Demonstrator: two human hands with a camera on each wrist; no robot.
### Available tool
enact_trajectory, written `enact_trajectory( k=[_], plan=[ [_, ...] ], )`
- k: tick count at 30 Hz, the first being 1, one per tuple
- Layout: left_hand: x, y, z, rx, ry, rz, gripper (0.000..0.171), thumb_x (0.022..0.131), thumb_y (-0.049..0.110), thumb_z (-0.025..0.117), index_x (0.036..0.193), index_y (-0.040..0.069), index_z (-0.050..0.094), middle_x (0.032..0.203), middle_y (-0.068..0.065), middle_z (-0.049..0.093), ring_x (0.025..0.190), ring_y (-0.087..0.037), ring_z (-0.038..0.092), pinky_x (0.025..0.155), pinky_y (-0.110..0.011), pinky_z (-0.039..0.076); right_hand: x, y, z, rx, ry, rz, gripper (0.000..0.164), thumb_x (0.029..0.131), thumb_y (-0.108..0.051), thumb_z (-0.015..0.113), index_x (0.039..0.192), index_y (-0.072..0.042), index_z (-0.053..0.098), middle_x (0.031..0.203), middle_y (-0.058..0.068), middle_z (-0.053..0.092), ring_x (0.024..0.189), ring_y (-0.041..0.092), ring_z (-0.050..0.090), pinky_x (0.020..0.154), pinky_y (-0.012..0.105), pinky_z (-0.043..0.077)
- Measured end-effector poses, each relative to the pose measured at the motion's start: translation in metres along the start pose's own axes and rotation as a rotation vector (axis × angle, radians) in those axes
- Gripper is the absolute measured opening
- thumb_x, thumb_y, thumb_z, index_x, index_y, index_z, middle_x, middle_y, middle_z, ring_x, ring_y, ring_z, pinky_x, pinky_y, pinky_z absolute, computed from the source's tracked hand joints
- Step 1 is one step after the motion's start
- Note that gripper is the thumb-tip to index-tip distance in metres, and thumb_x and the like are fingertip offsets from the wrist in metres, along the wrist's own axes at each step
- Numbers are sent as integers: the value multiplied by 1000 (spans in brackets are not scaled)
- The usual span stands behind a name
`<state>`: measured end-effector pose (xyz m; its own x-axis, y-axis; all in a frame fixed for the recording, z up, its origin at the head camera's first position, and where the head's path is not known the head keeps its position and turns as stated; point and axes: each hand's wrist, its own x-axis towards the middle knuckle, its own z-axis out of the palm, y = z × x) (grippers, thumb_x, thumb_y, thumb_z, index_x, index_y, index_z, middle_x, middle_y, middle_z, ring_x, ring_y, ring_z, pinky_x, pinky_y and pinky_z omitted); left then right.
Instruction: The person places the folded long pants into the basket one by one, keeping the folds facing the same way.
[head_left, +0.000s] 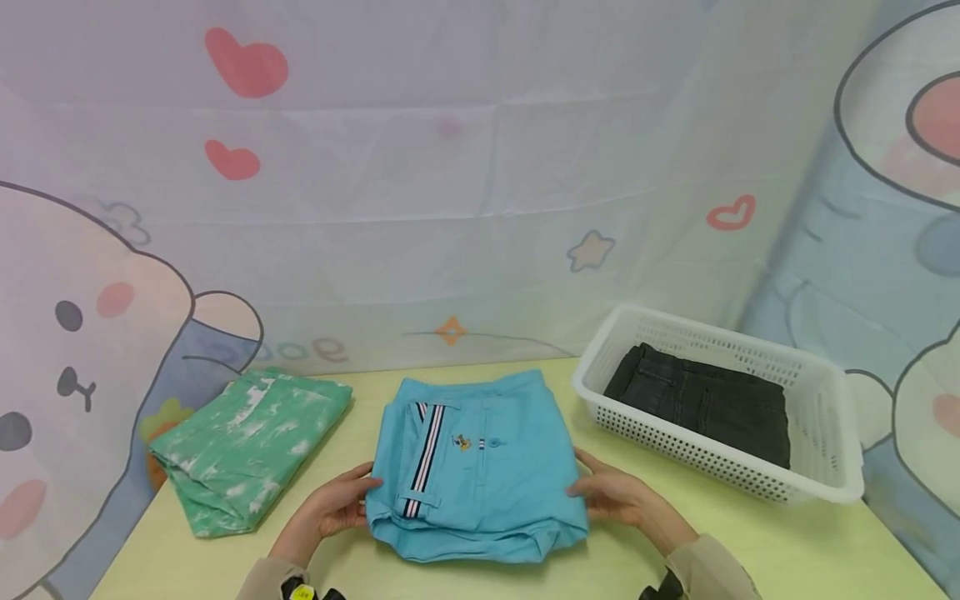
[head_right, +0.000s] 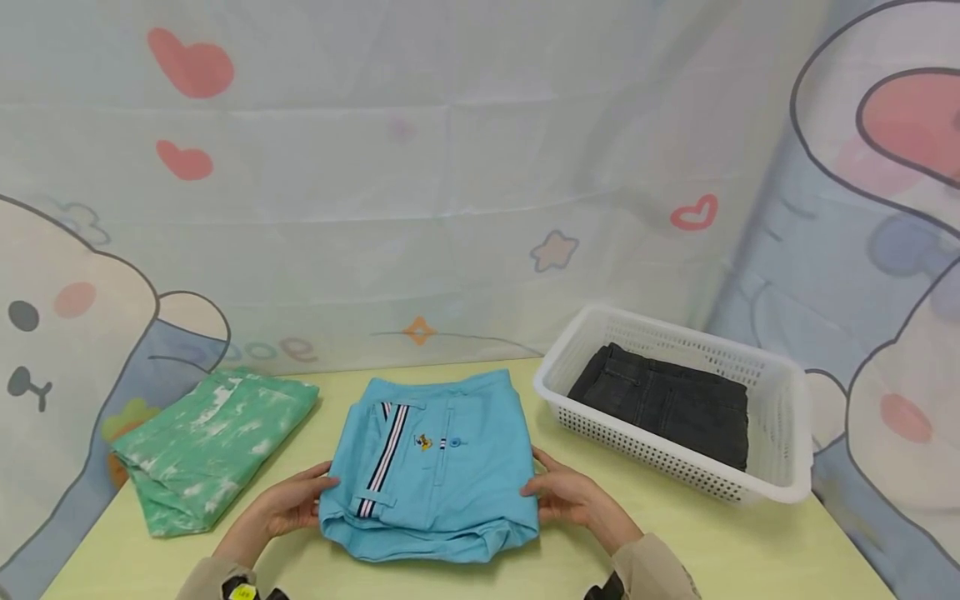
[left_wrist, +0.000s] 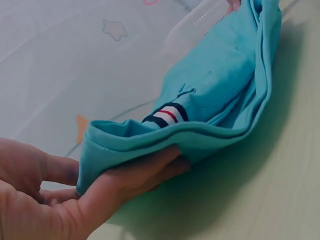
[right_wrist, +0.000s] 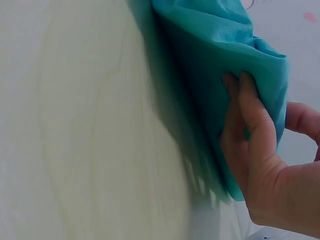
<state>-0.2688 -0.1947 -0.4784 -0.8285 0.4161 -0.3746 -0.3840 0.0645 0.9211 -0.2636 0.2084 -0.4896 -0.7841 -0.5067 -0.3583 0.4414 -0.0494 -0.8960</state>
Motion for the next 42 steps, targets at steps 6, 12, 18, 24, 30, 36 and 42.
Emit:
enact_trajectory(
  k=[6, 12, 18, 24, 30, 36, 42],
  plan=[
    [-1, 1, 0, -74, -75, 28, 63, 97, 15, 32, 141, 0, -12, 100, 0, 59, 85, -13, 63, 72, -31, 53, 2, 3, -4, 6, -38, 17, 91, 79, 1, 50, 142, -8, -14, 130, 29, 31, 88, 15, 57, 63, 20, 51],
    [-2, 3, -3, -149, -107, 36, 62, 98, 14, 29, 141, 5, -15, 106, 0, 53, 92, -11, 60, 74, -29, 52, 3, 6, -6, 11, -81, 12, 90, 79, 5, 48, 142, -11, -13, 135, 31, 25, 91, 17, 57, 70, 26, 52],
    [-3, 5, -5, -207, -132, 39, 64, 98, 13, 31, 141, 9, -17, 107, 1, 53, 93, -11, 60, 76, -28, 52, 2, 5, -7, 17, -125, -11, 90, 79, 9, 47, 142, -10, -15, 144, 32, 2, 101, 21, 54, 79, 33, 51],
    [-4, 7, -6, -224, -141, 48, 65, 97, 12, 32, 141, 9, -16, 104, 2, 55, 91, -10, 60, 75, -28, 52, 2, 2, -6, 1, -163, -35, 91, 78, 9, 48, 142, -10, -14, 144, 33, 0, 99, 20, 56, 75, 29, 52],
    [-5, 8, -7, -224, -183, 57, 65, 98, 13, 31, 141, 9, -18, 104, 2, 56, 93, -11, 60, 75, -29, 52, 1, 1, -5, -16, -165, -39, 92, 77, 9, 49, 143, -11, -12, 144, 33, 1, 90, 14, 58, 62, 21, 49],
    [-6, 9, -9, -238, -230, 63, 63, 98, 12, 29, 141, 9, -17, 106, 2, 57, 94, -11, 61, 76, -29, 52, 0, 0, -4, -35, -179, -63, 93, 76, 9, 50, 143, -10, -12, 144, 32, 2, 91, 14, 58, 65, 22, 49],
    [-11, 13, -6, -260, -239, 51, 64, 98, 12, 29, 141, 10, -18, 107, 1, 57, 94, -12, 61, 76, -30, 52, -1, -2, -2, -70, -174, -81, 92, 75, 9, 51, 143, -8, -9, 144, 32, 5, 94, 14, 56, 66, 22, 49]
  ],
)
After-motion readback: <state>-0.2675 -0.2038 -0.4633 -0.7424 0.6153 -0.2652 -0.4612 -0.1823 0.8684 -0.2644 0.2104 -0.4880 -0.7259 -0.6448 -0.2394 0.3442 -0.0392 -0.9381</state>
